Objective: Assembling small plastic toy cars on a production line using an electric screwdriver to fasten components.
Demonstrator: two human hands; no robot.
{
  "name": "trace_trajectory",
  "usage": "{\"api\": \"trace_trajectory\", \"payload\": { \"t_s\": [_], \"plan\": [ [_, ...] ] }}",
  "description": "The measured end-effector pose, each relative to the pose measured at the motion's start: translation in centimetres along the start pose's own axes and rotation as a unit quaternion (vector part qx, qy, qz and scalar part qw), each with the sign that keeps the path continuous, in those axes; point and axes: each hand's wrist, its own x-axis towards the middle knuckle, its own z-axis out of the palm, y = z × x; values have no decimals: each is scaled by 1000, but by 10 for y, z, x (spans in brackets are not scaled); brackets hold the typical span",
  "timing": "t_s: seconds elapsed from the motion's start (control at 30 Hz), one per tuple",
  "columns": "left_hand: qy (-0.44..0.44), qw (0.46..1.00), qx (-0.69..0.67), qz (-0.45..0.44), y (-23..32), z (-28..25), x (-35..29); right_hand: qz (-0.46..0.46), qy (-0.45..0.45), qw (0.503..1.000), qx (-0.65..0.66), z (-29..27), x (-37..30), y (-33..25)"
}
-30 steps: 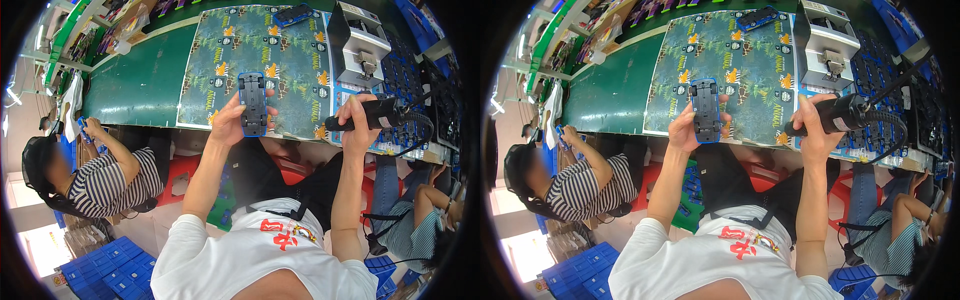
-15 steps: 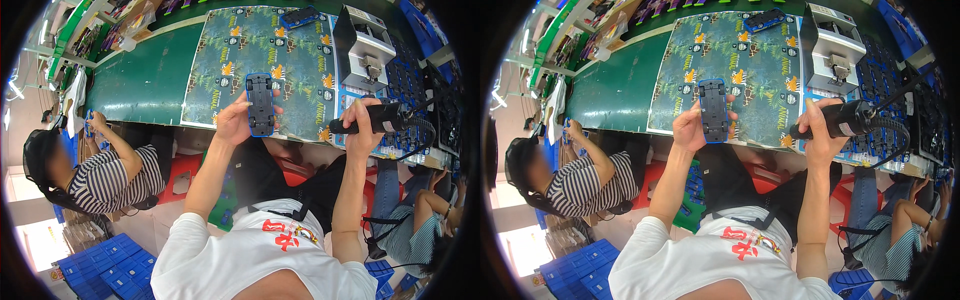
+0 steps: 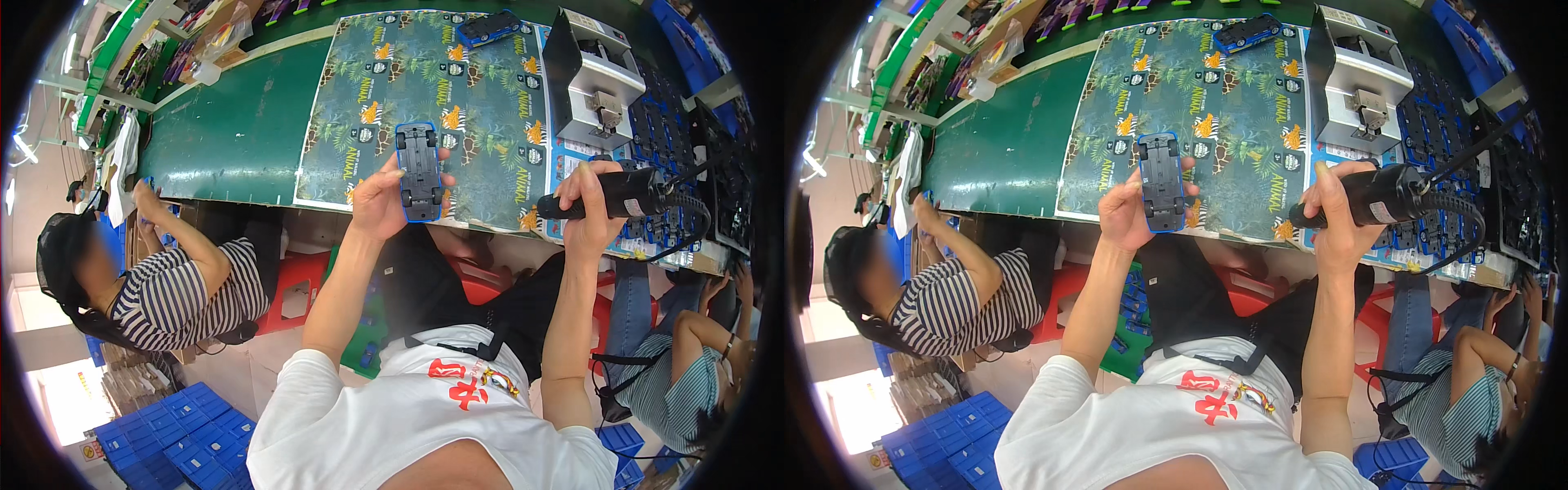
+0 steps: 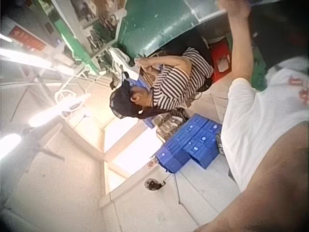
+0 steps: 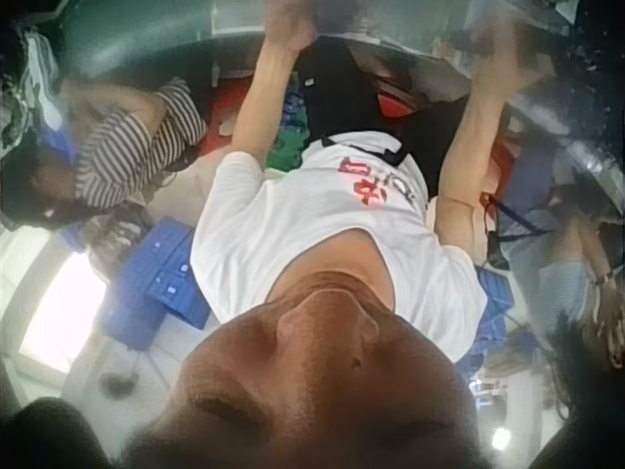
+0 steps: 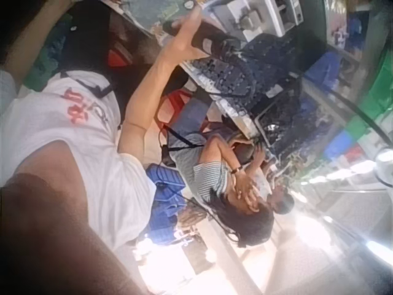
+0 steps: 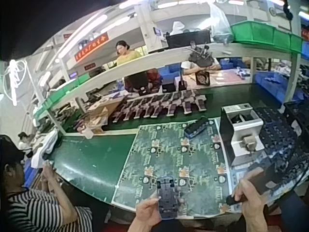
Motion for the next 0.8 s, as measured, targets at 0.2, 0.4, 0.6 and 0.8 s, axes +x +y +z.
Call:
{"api": "trace_trajectory", "payload": {
  "t_s": [0.2,0.4,0.6,0.8],
  "plan": [
    [17,1000,12,5,0,-2,-1,6,-4,1000,9,0,1,-1],
    [24,999,30,3,0,-1,0,6,19,999,34,4,1,-3],
    [26,999,26,7,2,-1,-1,6,17,999,41,5,0,-3],
    [38,999,37,7,1,-1,-2,-1,25,999,35,5,0,-3]
  ]
}}
